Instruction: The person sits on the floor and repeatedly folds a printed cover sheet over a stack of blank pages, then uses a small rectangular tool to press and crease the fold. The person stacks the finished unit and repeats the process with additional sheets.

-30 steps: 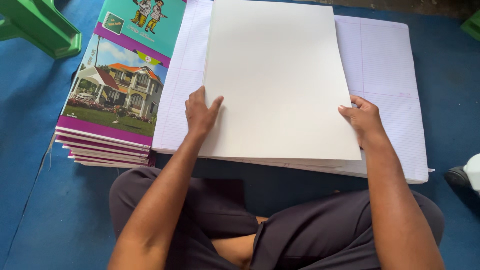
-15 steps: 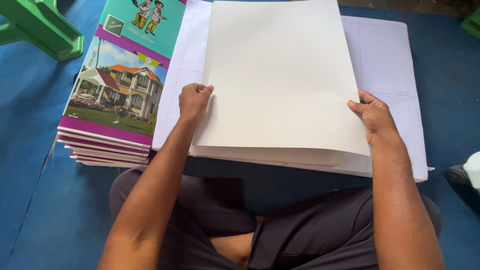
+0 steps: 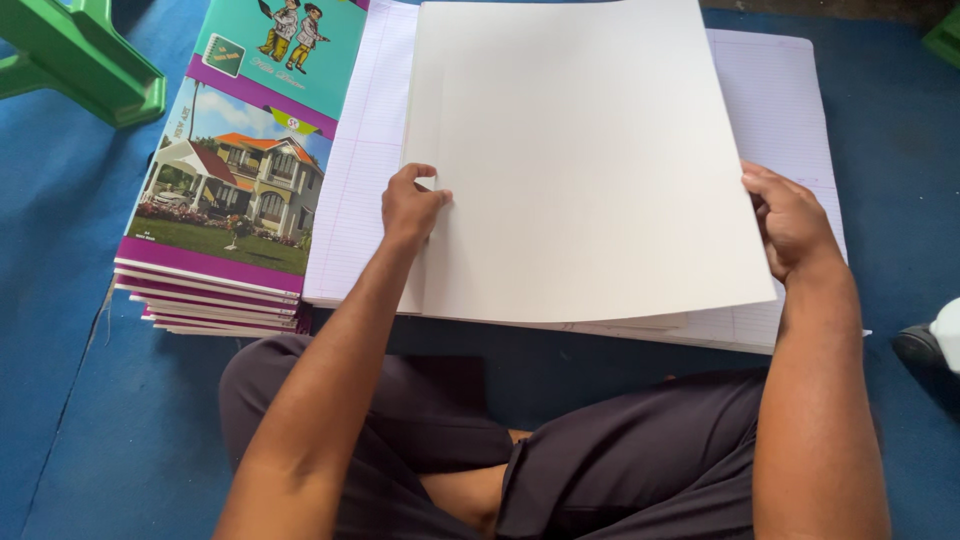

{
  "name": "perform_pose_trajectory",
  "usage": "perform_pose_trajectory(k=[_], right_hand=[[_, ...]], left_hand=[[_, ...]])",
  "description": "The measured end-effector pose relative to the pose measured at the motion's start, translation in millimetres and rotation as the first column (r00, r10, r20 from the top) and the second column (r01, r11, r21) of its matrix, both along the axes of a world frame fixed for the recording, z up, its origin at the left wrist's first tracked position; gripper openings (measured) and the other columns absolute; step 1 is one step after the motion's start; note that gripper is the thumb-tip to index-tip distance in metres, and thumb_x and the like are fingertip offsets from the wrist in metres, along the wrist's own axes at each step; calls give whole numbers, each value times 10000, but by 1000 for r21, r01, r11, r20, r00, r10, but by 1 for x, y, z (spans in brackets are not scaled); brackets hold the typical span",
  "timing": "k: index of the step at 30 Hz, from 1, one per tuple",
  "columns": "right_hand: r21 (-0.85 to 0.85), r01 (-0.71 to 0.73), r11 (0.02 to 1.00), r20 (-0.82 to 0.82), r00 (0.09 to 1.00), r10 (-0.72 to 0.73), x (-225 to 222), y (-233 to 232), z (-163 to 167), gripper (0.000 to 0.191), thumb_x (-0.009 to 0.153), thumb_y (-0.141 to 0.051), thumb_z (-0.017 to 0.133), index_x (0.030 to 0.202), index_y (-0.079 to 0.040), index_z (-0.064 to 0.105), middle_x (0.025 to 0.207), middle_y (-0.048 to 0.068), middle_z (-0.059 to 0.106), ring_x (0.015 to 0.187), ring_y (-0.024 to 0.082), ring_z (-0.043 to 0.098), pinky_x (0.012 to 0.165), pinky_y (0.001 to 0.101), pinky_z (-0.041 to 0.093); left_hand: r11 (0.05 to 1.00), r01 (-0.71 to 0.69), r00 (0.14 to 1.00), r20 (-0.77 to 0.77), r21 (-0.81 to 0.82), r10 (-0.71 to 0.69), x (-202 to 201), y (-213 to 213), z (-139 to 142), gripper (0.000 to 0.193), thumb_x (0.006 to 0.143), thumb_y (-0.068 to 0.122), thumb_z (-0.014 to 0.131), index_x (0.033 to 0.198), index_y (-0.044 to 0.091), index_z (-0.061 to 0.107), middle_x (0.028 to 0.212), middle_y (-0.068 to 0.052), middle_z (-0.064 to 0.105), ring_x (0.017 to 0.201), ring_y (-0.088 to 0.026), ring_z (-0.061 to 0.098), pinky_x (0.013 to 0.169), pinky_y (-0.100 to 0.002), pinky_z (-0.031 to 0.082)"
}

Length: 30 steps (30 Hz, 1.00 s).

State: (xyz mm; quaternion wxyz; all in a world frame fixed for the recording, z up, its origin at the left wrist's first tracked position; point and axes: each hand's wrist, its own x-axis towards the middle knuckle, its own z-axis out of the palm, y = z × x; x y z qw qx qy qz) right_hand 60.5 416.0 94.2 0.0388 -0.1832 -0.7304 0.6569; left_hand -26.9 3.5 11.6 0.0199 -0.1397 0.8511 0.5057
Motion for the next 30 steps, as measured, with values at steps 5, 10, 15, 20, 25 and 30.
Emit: perform_pose_trajectory(k=[5,10,15,20,25,30], right_hand=[[51,-43,998,-163,985,51,4,-12,0,573,979,-306,456,1451,4,556,1226,217,707,1107,171,728,825,222,614],[-17,-241,970,-358,907,219,8,-21,-6,700,1023,-425,511,1540,43,463,1299,260,652,1175,218,674,886,265,580],[105,-275,956,-408,865,294,8,-37,0,876,981,-616,521,1584,10,417,1373,252,622,1292,285,614,1010,354,538],[231,-149,962,-349,910,225,15,-55,7,954,928,-753,489,1580,-60,420,1510,212,558,1421,341,537,1137,450,481],[218,-174,960,-289,928,234,11,-55,4,935,903,-709,414,1588,-77,347,1542,228,479,1418,351,500,1111,457,480],[277,-192,941,-272,924,269,5,-46,-1,750,961,-439,344,1589,-31,298,1645,216,350,1514,357,362,1224,445,330]], left_hand=[[999,29,999,33,-33,-28,-4,12,-7,478,796,191,819,1246,128,671,950,-76,743,847,-220,729,771,-374,579],[990,67,998,20,-127,-65,-2,24,-19,493,757,228,849,1220,146,700,988,-79,765,895,-227,728,827,-399,567],[964,95,995,44,-247,-87,-4,39,-21,489,785,266,833,1235,147,685,1041,-113,769,944,-270,738,858,-424,559],[933,139,989,9,-332,-145,-10,46,-22,481,772,278,847,1200,120,697,1061,-131,755,989,-301,720,869,-435,560],[898,176,981,-1,-404,-193,-21,64,-22,306,769,192,802,1032,77,697,993,-131,742,944,-324,706,795,-454,561],[809,267,962,89,-524,-260,-31,75,-19,105,796,125,724,835,68,645,854,-114,708,834,-322,699,721,-465,552]])
